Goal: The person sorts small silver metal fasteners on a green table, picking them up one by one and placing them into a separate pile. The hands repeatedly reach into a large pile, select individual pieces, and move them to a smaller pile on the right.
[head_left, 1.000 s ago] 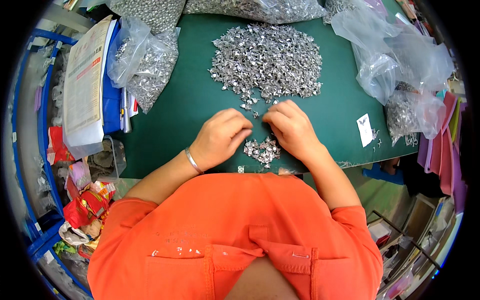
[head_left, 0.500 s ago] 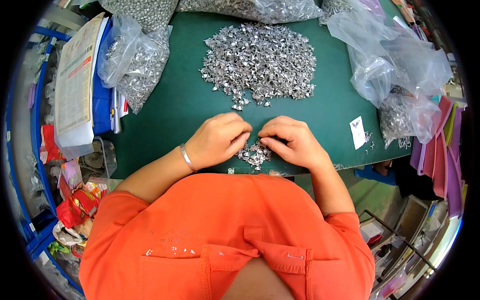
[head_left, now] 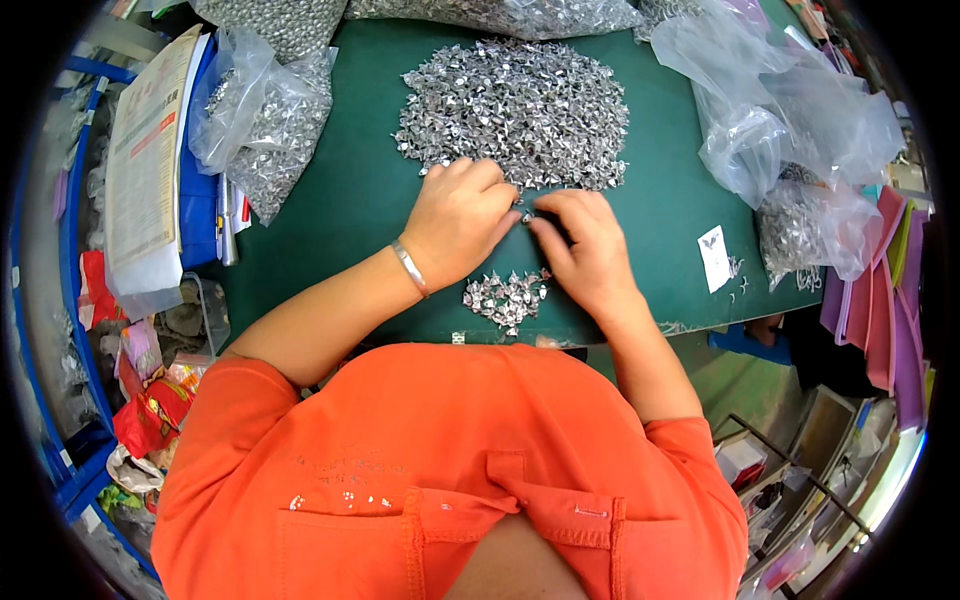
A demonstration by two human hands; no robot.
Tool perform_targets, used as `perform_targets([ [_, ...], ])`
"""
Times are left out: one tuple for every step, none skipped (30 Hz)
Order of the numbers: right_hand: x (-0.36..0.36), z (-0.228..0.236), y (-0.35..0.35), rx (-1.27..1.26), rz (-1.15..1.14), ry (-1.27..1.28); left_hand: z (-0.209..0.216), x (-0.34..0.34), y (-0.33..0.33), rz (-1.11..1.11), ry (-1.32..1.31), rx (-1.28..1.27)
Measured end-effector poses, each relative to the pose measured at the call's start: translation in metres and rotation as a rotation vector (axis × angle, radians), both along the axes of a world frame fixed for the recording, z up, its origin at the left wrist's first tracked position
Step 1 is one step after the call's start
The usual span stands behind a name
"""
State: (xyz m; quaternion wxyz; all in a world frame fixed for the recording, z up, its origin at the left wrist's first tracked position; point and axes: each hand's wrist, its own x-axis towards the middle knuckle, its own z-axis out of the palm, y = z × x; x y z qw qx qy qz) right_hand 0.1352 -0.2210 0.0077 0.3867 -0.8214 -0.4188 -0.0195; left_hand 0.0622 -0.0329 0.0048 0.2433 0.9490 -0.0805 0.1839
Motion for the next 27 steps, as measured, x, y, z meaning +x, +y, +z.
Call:
perform_targets([
  [-0.001,-0.004,0.006,0.063,0.047,-0.076,-0.002,0.003,-0.002,0.005,-0.005,0.042],
  [-0.003,-0.006,0.007,0.054,0.065,-0.071,-0.003,0.004,-0.003,-0.001,0.002,0.042],
  [-0.004,-0.008,0.003,0.043,0.086,-0.025,-0.004,0.004,-0.005,-0.007,0.009,0.043],
  [-0.003,-0.010,-0.002,0.033,0.108,0.024,-0.004,0.004,-0.004,-0.012,0.018,0.046],
  [-0.003,-0.007,-0.008,0.008,0.146,0.058,-0.002,0.002,-0.002,-0.034,0.005,-0.029],
  [-0.001,-0.002,-0.015,-0.018,0.184,0.092,0.003,-0.002,0.002,-0.055,-0.008,-0.104],
  [0.000,0.001,-0.020,-0.040,0.218,0.125,0.006,-0.005,0.005,-0.080,-0.020,-0.175],
  [0.002,0.006,-0.020,-0.039,0.290,0.206,0.011,-0.012,0.008,-0.018,0.079,-0.335],
  [0.005,0.012,-0.020,-0.039,0.363,0.286,0.017,-0.020,0.010,0.047,0.178,-0.496],
  [0.005,0.017,-0.020,-0.037,0.426,0.367,0.020,-0.025,0.013,0.103,0.279,-0.655],
  [0.008,0.016,-0.014,-0.003,0.445,0.295,0.017,-0.026,0.017,0.109,0.237,-0.722],
  [0.008,0.015,-0.002,0.019,0.411,0.188,0.017,-0.027,0.019,0.142,0.262,-0.805],
  [0.007,0.015,0.014,0.043,0.383,0.082,0.012,-0.028,0.022,0.172,0.288,-0.913],
  [0.007,0.014,0.026,0.067,0.348,-0.024,0.009,-0.026,0.025,0.198,0.314,-1.022],
  [0.008,0.007,0.034,0.039,0.396,-0.037,0.011,-0.027,0.025,0.208,0.279,-1.055],
  [0.008,0.007,0.034,-0.010,0.400,-0.028,0.016,-0.028,0.025,0.225,0.239,-1.083],
  [0.008,0.009,0.033,-0.050,0.407,-0.025,0.022,-0.028,0.031,0.241,0.191,-1.102],
  [0.008,0.010,0.029,-0.091,0.414,-0.023,0.025,-0.029,0.042,0.268,0.096,-1.022],
  [0.008,0.011,0.023,-0.110,0.400,-0.010,0.028,-0.031,0.058,0.300,0.002,-0.928],
  [0.009,0.011,0.018,-0.079,0.397,-0.031,0.033,-0.034,0.077,0.331,-0.092,-0.833],
  [0.008,0.014,0.012,-0.118,0.393,0.020,0.045,-0.031,0.100,0.457,-0.283,-0.456],
  [0.010,0.016,0.006,-0.099,0.389,0.053,0.051,-0.029,0.125,0.598,-0.426,-0.303],
  [0.012,0.019,-0.001,-0.090,0.386,0.092,0.067,-0.028,0.140,0.779,-0.477,-0.237],
  [0.012,0.020,-0.007,-0.089,0.374,0.131,0.072,-0.029,0.167,0.889,-0.482,-0.071],
  [0.011,0.019,-0.009,-0.024,0.305,0.129,0.072,-0.031,0.195,0.930,-0.444,0.033],
  [0.011,0.017,-0.014,0.029,0.226,0.124,0.068,-0.037,0.219,0.965,-0.262,0.117],
  [0.013,0.019,-0.018,0.028,0.171,0.113,0.061,-0.041,0.234,0.983,-0.075,0.196],
])
